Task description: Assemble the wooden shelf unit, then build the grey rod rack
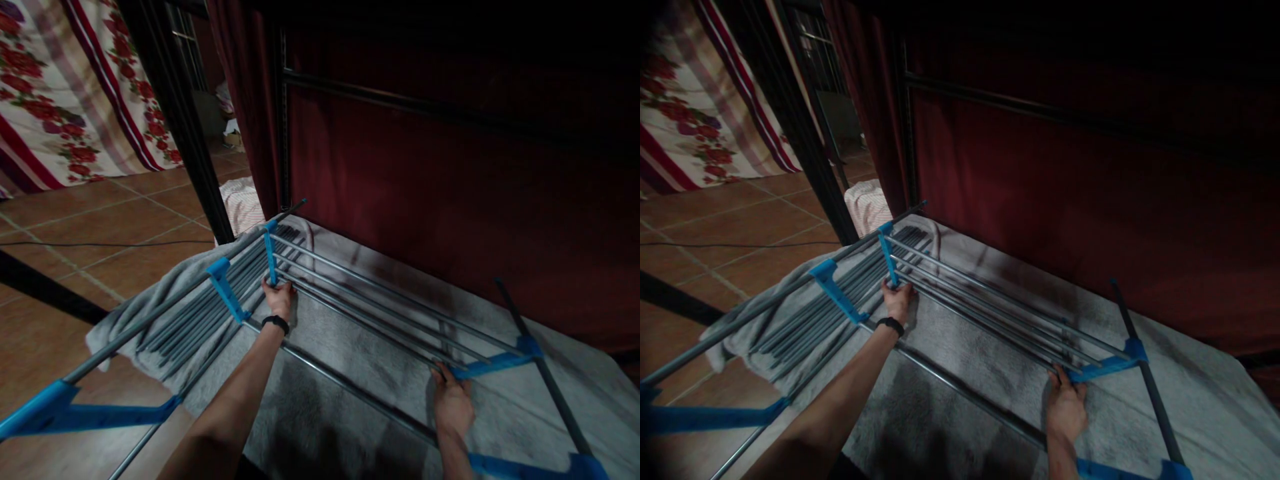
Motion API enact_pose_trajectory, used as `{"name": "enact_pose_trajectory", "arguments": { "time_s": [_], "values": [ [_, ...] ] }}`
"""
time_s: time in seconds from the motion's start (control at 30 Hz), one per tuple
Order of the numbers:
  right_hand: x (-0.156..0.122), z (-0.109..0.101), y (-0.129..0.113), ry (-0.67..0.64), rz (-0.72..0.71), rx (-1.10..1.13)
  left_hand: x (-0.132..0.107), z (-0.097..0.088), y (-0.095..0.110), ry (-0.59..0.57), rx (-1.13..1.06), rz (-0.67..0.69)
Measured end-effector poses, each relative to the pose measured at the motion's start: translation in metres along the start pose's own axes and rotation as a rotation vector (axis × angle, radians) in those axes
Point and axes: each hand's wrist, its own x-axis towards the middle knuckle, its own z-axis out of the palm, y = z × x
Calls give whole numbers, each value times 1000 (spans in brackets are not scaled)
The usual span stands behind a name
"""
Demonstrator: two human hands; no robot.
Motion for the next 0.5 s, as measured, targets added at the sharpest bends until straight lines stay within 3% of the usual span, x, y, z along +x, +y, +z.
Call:
{"name": "enact_pose_trajectory", "arguments": {
  "time_s": [0.23,0.5],
  "values": [
    [0,2,1,7,6,-28,4,-5,6,-79,-65,-15],
    [0,4,3,-2,13,-26,7,-10,4,-82,-138,-13]
  ]
}}
